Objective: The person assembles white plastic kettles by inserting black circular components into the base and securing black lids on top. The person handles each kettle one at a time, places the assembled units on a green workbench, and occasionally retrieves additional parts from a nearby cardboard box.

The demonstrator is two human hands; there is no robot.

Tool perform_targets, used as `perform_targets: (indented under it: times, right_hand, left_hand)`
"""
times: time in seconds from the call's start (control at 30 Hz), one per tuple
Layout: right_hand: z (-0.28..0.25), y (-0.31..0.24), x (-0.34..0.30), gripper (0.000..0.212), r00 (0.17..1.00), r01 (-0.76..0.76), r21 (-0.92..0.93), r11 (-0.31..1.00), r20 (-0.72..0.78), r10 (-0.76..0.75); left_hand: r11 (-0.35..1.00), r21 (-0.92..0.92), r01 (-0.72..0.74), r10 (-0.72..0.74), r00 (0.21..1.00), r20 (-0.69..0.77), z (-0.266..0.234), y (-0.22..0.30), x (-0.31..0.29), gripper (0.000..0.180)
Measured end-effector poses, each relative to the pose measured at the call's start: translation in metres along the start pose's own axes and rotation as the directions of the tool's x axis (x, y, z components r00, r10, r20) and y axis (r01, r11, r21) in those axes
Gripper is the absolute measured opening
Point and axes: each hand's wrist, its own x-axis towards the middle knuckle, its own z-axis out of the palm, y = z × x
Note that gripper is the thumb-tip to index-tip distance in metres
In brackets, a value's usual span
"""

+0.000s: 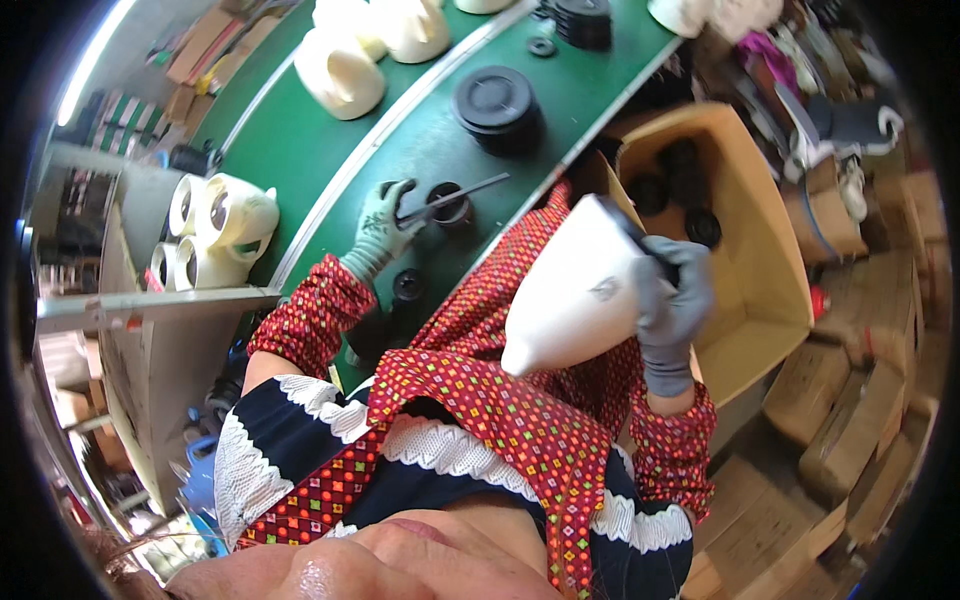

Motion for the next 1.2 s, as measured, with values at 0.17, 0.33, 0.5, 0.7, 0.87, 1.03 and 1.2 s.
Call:
perform_targets:
  times: [0.17, 0.33, 0.5, 0.7, 0.87, 1.03, 1.2]
  right_hand:
    - [0.035, -0.001, 0.044, 0.054, 0.785, -0.6, 0.541, 0.589, 0.259, 0.562]
    - [0.125, 0.011, 0.028, 0.059, 0.563, -0.821, 0.517, 0.243, 0.662, 0.495]
    - [0.128, 0.004, 0.005, 0.043, 0.686, -0.711, 0.331, 0.621, 0.52, 0.508]
    - [0.102, 0.016, -0.038, 0.033, 0.712, -0.619, 0.219, 0.755, 0.563, 0.42]
    - [0.09, 0.004, -0.048, 0.033, 0.673, -0.626, 0.198, 0.754, 0.626, 0.395]
    - [0.088, 0.0, -0.045, 0.044, 0.587, -0.693, 0.136, 0.708, 0.677, 0.444]
    - [0.073, -0.004, -0.047, 0.044, 0.578, -0.738, 0.149, 0.658, 0.641, 0.504]
  left_hand:
    - [0.68, -0.7, -0.216, 0.425, 0.895, 0.137, -0.088, 0.09, -0.044, 0.101]
    - [0.447, -0.87, 0.211, -0.003, 0.972, 0.234, -0.13, 0.091, -0.091, 0.051]
    - [0.248, -0.943, 0.221, -0.489, 0.869, 0.075, -0.124, 0.023, -0.065, 0.032]
    - [0.582, -0.763, 0.282, -0.696, 0.657, -0.289, -0.084, -0.162, 0.085, 0.042]
    - [0.478, -0.865, 0.151, -0.731, 0.614, -0.297, -0.06, -0.237, 0.186, 0.045]
    - [0.628, -0.664, 0.406, -0.752, 0.535, -0.384, -0.059, -0.255, 0.189, 0.075]
    - [0.915, -0.224, 0.336, -0.403, 0.72, -0.565, -0.109, -0.113, 0.089, 0.106]
